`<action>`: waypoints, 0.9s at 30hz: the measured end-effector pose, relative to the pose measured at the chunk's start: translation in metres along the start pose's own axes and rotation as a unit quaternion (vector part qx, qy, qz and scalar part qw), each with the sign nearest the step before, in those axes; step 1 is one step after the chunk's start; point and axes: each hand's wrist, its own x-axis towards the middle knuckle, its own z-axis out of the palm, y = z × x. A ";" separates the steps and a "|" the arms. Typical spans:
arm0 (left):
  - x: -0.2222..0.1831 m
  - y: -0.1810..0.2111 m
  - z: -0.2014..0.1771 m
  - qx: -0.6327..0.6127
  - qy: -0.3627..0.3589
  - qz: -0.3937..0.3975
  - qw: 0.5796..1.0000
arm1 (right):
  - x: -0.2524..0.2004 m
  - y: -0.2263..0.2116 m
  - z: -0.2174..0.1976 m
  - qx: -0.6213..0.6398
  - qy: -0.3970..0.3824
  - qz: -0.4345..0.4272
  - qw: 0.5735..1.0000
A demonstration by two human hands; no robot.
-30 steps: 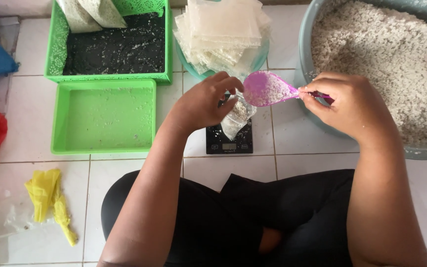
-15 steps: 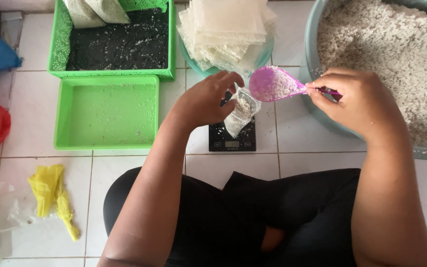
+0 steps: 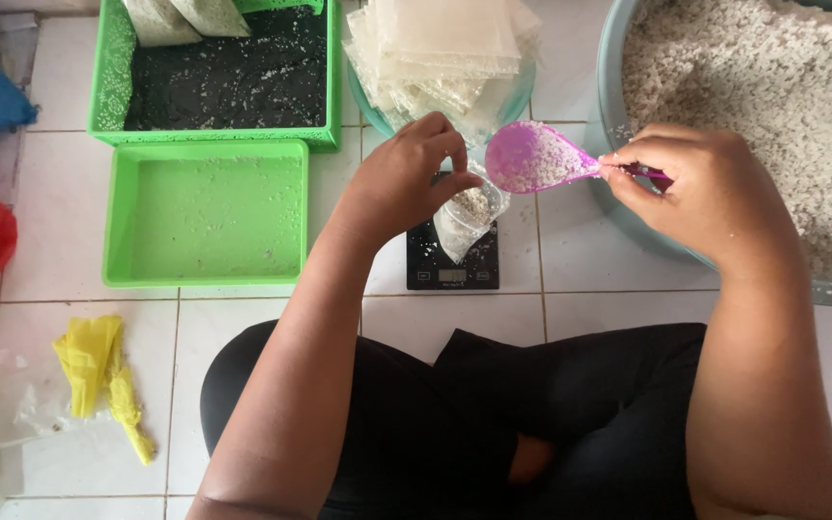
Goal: Scooping granular food material into small plastic bags and weighing them on a digital scale.
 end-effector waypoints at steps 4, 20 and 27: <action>0.001 0.005 -0.005 0.007 -0.005 -0.004 1.000 | 0.001 -0.001 0.000 -0.005 -0.003 -0.001 1.000; -0.001 0.002 -0.001 -0.044 -0.011 0.051 0.998 | 0.003 -0.003 0.000 0.022 -0.001 -0.004 1.000; -0.002 0.005 -0.003 -0.036 -0.011 0.047 0.998 | 0.002 -0.002 0.000 0.016 0.010 -0.022 1.000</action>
